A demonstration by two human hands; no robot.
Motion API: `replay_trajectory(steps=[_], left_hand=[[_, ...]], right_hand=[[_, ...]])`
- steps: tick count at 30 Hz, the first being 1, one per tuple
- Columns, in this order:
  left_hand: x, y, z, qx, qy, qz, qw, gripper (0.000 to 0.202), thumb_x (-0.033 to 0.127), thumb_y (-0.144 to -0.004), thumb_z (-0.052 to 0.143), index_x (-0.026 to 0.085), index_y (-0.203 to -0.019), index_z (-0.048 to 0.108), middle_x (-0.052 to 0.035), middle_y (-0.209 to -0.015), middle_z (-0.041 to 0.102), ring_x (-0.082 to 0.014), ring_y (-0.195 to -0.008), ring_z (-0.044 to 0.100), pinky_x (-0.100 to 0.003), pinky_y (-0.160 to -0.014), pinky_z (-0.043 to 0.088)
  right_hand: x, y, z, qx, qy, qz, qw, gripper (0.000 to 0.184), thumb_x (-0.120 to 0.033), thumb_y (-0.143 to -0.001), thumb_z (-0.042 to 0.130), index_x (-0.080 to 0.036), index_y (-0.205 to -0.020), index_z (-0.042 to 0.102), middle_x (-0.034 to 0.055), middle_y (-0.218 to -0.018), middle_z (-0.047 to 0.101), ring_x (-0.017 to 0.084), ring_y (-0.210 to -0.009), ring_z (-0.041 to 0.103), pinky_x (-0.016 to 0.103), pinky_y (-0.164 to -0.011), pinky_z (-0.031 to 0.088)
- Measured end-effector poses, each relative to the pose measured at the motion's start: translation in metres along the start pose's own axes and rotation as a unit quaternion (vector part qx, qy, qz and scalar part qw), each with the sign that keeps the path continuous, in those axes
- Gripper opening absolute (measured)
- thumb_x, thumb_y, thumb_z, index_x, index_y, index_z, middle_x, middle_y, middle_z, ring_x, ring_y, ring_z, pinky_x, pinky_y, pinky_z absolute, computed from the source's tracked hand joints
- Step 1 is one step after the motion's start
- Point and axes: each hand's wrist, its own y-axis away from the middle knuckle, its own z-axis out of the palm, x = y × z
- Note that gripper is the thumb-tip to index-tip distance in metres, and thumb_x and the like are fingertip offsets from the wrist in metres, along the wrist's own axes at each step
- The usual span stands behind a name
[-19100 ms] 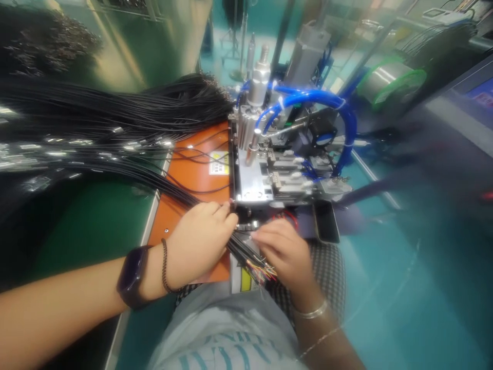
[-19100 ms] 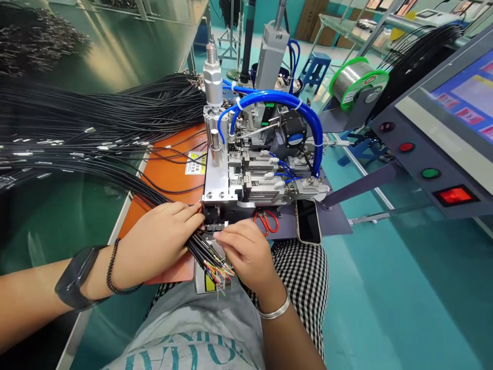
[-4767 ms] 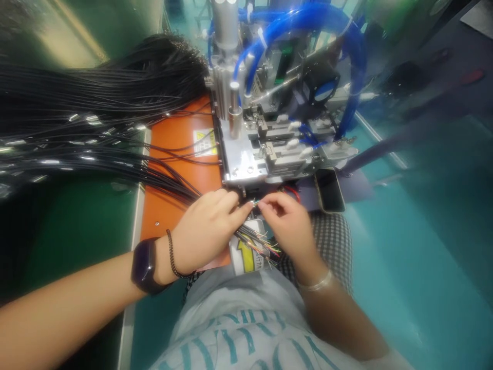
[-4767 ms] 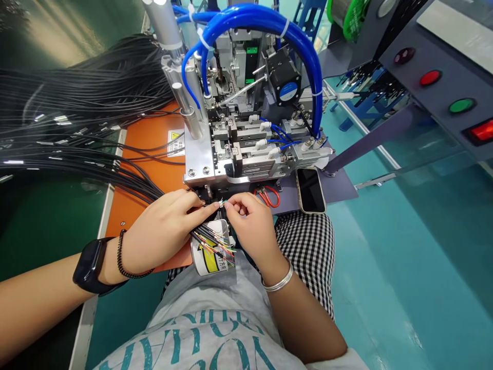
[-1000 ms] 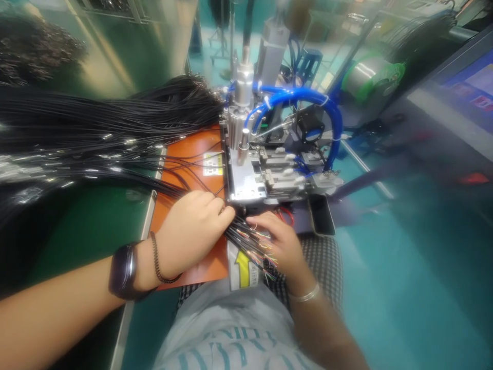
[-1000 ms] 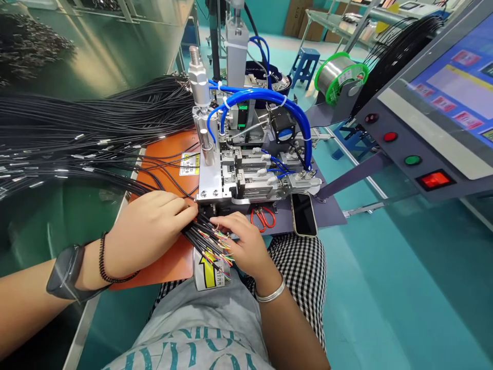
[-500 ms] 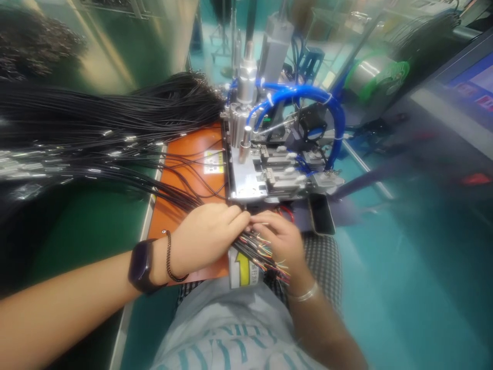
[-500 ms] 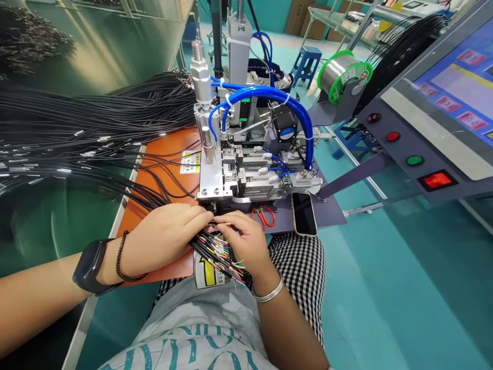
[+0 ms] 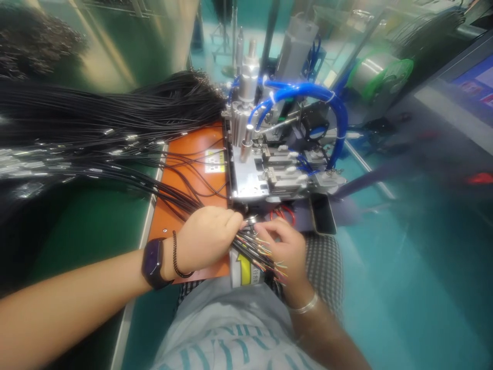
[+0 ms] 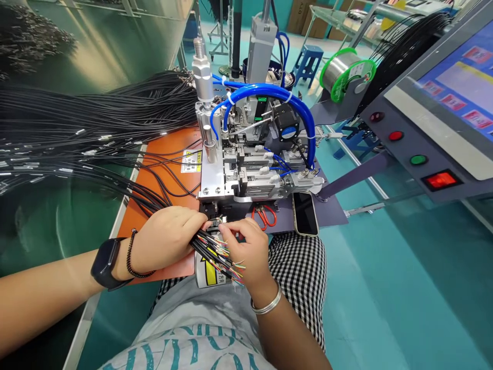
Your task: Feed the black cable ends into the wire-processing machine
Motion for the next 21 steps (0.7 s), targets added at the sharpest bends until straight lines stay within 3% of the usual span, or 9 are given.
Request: replay_trajectory(steps=[5,9,14,17,21], left_hand=[[-0.001,0.001,0.008,0.039,-0.005,0.006,0.999,0.021,0.024,-0.092,0.042,0.019,-0.073,0.048,0.0002,-0.063,0.05,-0.0167,-0.058,0.047,-0.031,-0.054,0.032],[-0.001,0.001,0.007,0.049,-0.005,0.013,0.999,0.021,0.023,-0.091,0.043,0.019,-0.072,0.048,0.0004,-0.062,0.05,-0.0166,-0.057,0.046,-0.031,-0.053,0.031],[-0.001,0.004,0.011,0.07,0.001,0.017,0.997,0.017,0.021,-0.089,0.045,0.019,-0.073,0.05,0.0012,-0.062,0.049,-0.0167,-0.056,0.047,-0.031,-0.051,0.033],[-0.001,0.004,0.014,0.041,0.009,0.033,0.999,0.009,0.015,-0.087,0.047,0.017,-0.085,0.055,0.0011,-0.069,0.053,-0.0165,-0.06,0.05,-0.031,-0.053,0.037],[-0.002,-0.001,0.01,-0.018,0.004,0.052,0.998,0.017,0.014,-0.087,0.047,0.015,-0.1,0.057,-0.0014,-0.08,0.056,-0.0177,-0.068,0.053,-0.032,-0.059,0.042]], right_hand=[[-0.002,-0.004,-0.001,0.011,-0.041,0.032,0.999,0.012,-0.031,-0.082,0.063,-0.023,-0.089,0.068,0.0013,-0.083,0.068,0.016,-0.076,0.061,0.029,-0.07,0.048],[-0.007,-0.005,0.0,0.015,-0.041,0.0,0.999,0.008,-0.027,-0.084,0.06,-0.023,-0.085,0.067,0.0006,-0.082,0.066,0.016,-0.077,0.06,0.029,-0.07,0.047],[-0.01,-0.007,-0.002,-0.04,-0.015,-0.052,0.998,0.011,-0.019,-0.085,0.058,-0.022,-0.083,0.068,0.0003,-0.078,0.066,0.015,-0.074,0.058,0.029,-0.07,0.046],[-0.011,-0.011,-0.004,-0.05,0.0,-0.081,0.995,0.013,-0.017,-0.086,0.056,-0.021,-0.087,0.069,0.0019,-0.084,0.069,0.016,-0.081,0.058,0.03,-0.075,0.046],[-0.01,-0.019,-0.007,-0.132,0.058,-0.106,0.984,0.015,-0.019,-0.087,0.055,-0.02,-0.082,0.068,0.0021,-0.079,0.067,0.017,-0.077,0.056,0.031,-0.073,0.044]])
